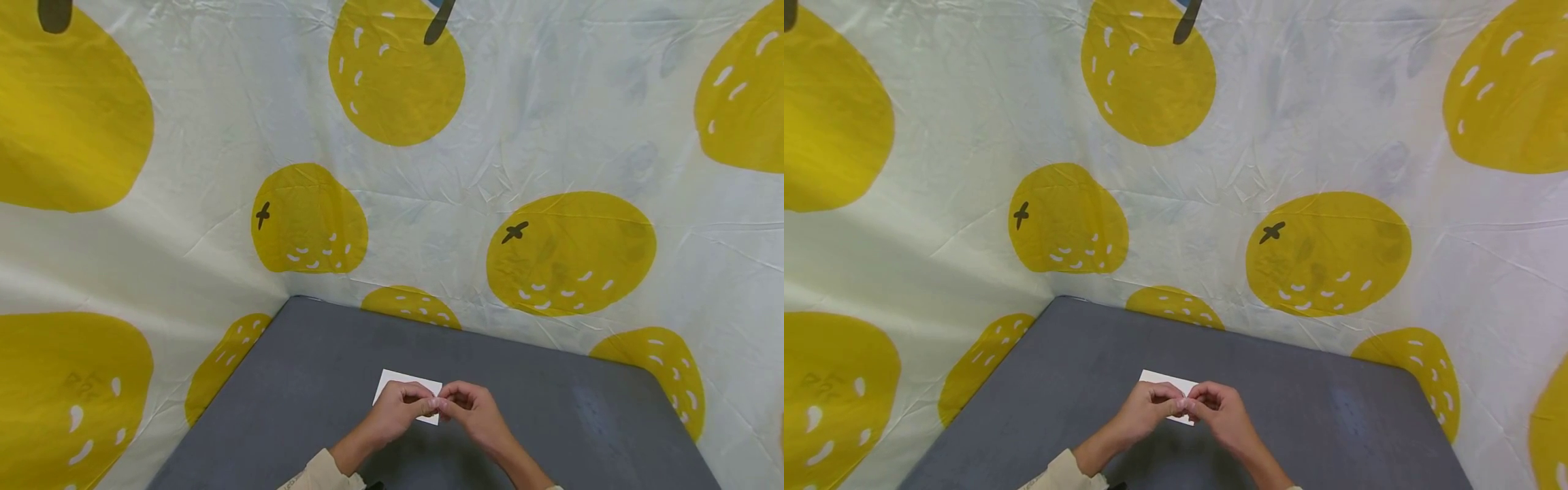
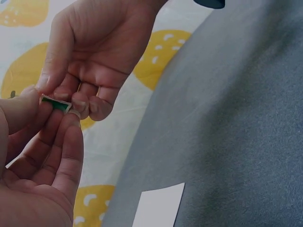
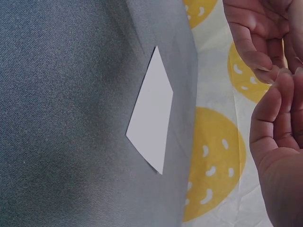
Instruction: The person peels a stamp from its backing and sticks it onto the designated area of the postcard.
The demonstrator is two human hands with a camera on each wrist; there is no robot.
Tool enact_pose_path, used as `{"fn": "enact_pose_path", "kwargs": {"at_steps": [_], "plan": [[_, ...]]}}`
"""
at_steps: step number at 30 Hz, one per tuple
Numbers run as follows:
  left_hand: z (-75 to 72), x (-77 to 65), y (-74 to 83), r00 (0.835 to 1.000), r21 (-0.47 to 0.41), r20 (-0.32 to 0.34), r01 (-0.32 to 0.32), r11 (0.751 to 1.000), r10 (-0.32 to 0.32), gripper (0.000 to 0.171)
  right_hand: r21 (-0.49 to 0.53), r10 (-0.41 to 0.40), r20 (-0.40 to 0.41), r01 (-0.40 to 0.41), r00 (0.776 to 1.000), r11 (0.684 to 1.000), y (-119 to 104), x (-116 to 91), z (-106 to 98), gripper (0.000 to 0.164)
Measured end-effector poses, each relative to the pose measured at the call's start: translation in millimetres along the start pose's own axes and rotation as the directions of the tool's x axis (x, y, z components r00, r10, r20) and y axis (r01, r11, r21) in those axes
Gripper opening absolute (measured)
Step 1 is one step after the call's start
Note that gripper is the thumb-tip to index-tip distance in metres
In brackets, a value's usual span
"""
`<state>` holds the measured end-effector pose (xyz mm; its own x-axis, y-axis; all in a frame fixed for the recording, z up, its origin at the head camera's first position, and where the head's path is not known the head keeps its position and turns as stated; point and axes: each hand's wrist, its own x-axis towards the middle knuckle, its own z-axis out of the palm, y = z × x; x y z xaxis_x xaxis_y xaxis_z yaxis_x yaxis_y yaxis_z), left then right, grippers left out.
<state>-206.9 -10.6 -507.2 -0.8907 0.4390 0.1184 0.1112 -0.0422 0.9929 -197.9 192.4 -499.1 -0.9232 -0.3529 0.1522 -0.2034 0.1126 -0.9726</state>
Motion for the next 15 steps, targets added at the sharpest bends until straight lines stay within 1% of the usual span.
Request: {"fn": "enact_pose_path", "kwargs": {"at_steps": [3, 6, 11, 15], "plan": [[3.0, -3.6, -1.3, 0.999, -0.036, -0.009, 0.033, 0.999, -0.033, 0.022, -0.02, 0.015, -0.012, -0.016, 1.0, 1.0, 2.1, -4.9, 0.7, 0.017], [4.6, -4.8, -0.6, 0.998, -0.064, -0.016, 0.055, 0.996, -0.056, 0.022, -0.041, 0.003, -0.043, -0.005, 0.999, 0.999, 2.5, -7.5, 1.4, 0.015], [0.1, 0.1, 5.3, 0.997, -0.088, -0.039, 0.058, 0.994, -0.062, 0.023, -0.098, -0.083, -0.086, 0.074, 0.993, 0.992, -2.8, -1.3, 2.5, 0.011], [-5.8, 5.3, 10.0, 0.998, -0.052, -0.036, 0.051, 0.997, -0.053, 0.024, -0.112, -0.131, -0.082, 0.122, 0.988, 0.986, -8.8, 5.3, 2.3, 0.011]]}}
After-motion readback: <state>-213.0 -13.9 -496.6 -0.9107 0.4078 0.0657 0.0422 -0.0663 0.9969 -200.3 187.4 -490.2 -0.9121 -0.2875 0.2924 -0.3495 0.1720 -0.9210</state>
